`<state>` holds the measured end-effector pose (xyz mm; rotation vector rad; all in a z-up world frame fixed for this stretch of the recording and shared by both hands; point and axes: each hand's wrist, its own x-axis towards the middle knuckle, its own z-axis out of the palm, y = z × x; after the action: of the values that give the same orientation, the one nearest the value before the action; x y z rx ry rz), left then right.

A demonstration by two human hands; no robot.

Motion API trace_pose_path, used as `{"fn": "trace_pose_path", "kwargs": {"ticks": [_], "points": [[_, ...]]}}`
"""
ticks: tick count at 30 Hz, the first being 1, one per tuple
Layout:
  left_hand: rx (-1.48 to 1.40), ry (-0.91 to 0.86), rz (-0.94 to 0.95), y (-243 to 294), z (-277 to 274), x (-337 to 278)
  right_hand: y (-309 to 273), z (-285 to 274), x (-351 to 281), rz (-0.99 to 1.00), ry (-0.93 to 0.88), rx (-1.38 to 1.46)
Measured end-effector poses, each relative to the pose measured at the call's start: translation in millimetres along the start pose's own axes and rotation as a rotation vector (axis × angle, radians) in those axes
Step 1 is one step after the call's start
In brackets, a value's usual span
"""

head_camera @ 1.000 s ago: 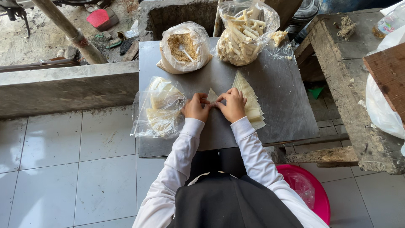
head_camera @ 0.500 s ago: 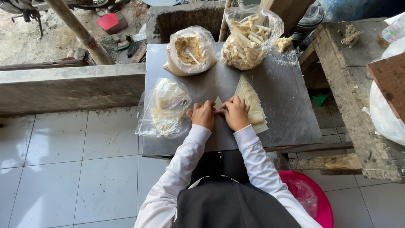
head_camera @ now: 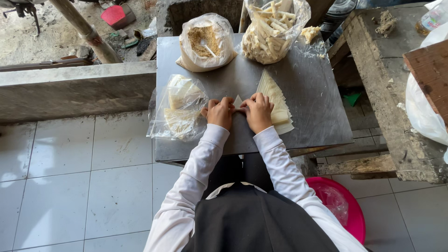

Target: The person fills small triangular wrappers with a crumbly mixture using a spoon and folds them into closed triangular shapes, placing them in a stack on a metal table.

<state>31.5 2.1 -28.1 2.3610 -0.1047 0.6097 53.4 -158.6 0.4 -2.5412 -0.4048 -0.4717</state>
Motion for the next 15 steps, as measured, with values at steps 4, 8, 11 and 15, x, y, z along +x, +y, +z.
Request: {"fn": "trace_pose_path", "kwargs": {"ticks": [4, 8, 11, 15], "points": [[-0.021, -0.069, -0.109, 16, -8, -12, 4, -4, -16, 0.054, -0.066, -0.013], [-0.045, -0.219, -0.425, 34, -18, -18, 7, -1, -19, 0.159, -0.087, 0.026], [0.025, -0.021, -0.364, 38, -7, -8, 3, 10, -10, 0.202, -0.028, -0.021], [0.114, -0.014, -0.368, 27, 14, 12, -3, 24, 11, 0.219, 0.045, -0.126]]}}
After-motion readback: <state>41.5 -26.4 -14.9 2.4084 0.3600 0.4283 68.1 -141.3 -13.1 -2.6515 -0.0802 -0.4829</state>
